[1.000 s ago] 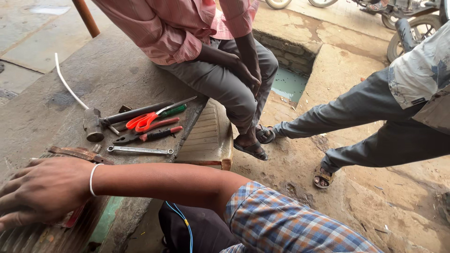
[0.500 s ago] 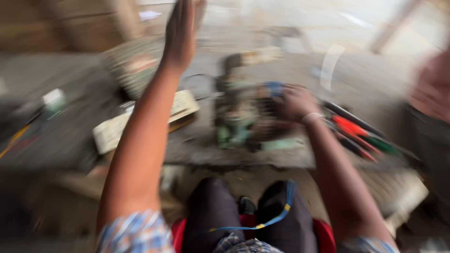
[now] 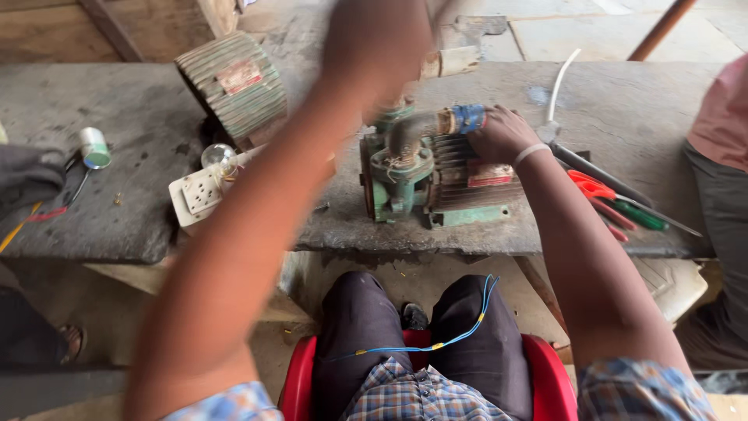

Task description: The person sits at a workbench and works on an electric motor with an attached pump. They strip and connect wires to the motor's terminal box, tighten fasteners using a spanner and a screwdriver, reposition the motor on the bench, and handle the motor's fan cover and pump housing while checking the assembly.

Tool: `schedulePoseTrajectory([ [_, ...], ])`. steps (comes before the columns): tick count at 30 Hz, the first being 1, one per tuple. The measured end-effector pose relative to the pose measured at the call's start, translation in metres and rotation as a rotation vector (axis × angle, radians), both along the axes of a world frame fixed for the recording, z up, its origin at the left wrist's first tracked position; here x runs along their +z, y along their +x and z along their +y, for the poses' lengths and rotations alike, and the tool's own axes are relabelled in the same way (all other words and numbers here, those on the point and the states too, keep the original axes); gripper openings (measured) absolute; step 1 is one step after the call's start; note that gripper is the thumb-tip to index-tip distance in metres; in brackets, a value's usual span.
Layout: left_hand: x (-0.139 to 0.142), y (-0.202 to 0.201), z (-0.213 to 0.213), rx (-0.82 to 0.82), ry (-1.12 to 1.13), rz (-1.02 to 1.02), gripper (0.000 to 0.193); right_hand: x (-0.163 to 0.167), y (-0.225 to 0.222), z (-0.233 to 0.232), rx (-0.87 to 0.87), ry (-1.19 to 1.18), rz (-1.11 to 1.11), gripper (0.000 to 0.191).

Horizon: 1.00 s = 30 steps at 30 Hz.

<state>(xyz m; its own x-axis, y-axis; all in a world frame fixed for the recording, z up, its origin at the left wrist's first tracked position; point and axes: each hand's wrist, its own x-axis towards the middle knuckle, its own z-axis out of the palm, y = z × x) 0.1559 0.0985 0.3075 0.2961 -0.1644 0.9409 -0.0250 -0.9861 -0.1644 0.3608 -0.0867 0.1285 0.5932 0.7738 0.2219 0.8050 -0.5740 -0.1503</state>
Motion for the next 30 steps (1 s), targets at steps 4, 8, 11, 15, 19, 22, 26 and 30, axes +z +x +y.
schedulePoseTrajectory([
  [4,-0.058,0.006,-0.041,0.204,-0.017,0.177,0.077,0.003,0.012,0.012,0.026,-0.086,-0.064,0.030],
  [8,-0.088,0.007,-0.038,0.015,-0.421,0.555,0.073,0.003,0.017,0.023,-0.135,-0.195,0.093,0.035],
  [11,-0.092,0.002,-0.046,0.108,-0.281,0.316,0.060,0.004,0.018,0.025,-0.160,-0.236,0.123,0.039],
  [15,-0.093,0.002,-0.059,0.155,-0.361,0.341,0.052,0.005,0.009,0.021,-0.187,-0.128,0.087,0.042],
  [19,-0.097,0.004,-0.053,0.076,-0.237,0.189,0.049,0.015,-0.005,0.022,-0.291,-0.186,0.135,0.042],
  [22,-0.100,0.005,-0.050,0.043,-0.236,0.180,0.049,0.021,-0.012,0.024,-0.311,-0.166,0.138,0.043],
  [26,-0.101,0.010,-0.048,0.026,-0.251,0.190,0.045,0.024,-0.018,0.025,-0.321,-0.178,0.139,0.045],
  [30,-0.100,0.017,-0.030,-0.015,-0.250,0.213,0.044,0.026,-0.031,0.022,-0.336,-0.145,0.116,0.050],
])
